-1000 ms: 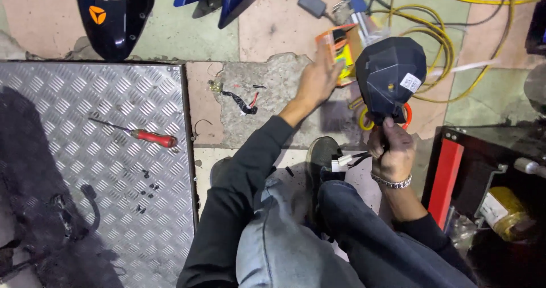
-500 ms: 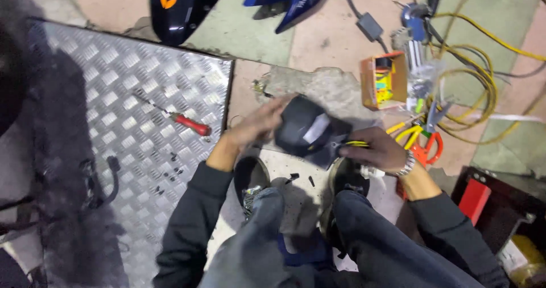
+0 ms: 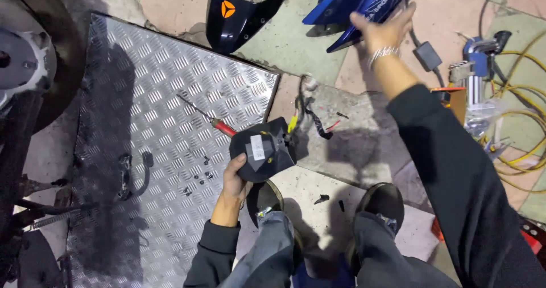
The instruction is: Connecting wiring and mounting a digital display unit into a motorcycle front fairing.
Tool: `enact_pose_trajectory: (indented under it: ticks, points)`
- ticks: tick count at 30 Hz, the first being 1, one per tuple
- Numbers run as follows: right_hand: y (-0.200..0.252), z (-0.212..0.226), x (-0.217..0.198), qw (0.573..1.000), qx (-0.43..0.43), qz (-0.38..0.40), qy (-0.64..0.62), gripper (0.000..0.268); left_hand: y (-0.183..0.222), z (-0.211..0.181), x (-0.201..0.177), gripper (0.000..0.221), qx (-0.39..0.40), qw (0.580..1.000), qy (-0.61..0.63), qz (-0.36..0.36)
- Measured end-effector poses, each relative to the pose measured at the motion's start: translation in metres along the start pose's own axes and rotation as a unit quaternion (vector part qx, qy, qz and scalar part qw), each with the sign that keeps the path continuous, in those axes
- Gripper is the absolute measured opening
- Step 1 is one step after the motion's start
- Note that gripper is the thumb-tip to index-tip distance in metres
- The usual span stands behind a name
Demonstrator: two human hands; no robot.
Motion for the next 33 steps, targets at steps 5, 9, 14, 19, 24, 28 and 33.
enact_pose_trajectory:
  ticks: [5, 9, 14, 19, 24, 28, 33]
  points:
    - [-0.035, 0.003, 0.020, 0.961, 0.140, -0.025, -0.239, 0.096, 0.008, -0.017, 0.000, 0.052, 0.049, 0.998, 0.019, -0.021]
    - [-0.009, 0.053, -0.012, 0.929, 0.157, 0.005, -0.336, 0.045, 0.013, -0.025, -0.007, 0.052, 0.074, 0.997, -0.001, -0.021]
    - [0.030, 0.046, -0.039, 0.897, 0.146, 0.043, -0.415, 0.020, 0.024, -0.033, -0.004, 0.049, 0.105, 0.994, -0.002, -0.030]
    - [0.101, -0.059, -0.030, 0.866, 0.170, 0.078, -0.463, 0.058, 0.021, -0.012, -0.015, 0.051, 0.174, 0.978, -0.009, -0.111]
    - [0.206, -0.050, -0.055, 0.850, 0.194, 0.143, -0.468, 0.061, -0.002, 0.018, -0.009, 0.080, 0.234, 0.967, -0.069, -0.072]
    - [0.235, -0.065, -0.060, 0.856, 0.198, 0.161, -0.449, 0.062, -0.001, 0.031, 0.007, 0.098, 0.243, 0.961, -0.119, -0.053]
    - [0.258, -0.054, -0.061, 0.889, 0.189, 0.138, -0.393, 0.060, -0.003, 0.042, 0.005, 0.090, 0.207, 0.960, -0.162, -0.093]
Point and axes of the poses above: each hand's wrist, its own y-axis away from the middle knuckle, its own x-axis out of the palm, z = x × y, the point moved 7 cm from there along -y, towards the middle knuckle, and after that the axes turned 6 degrees about -x, right-handed, at the moved point
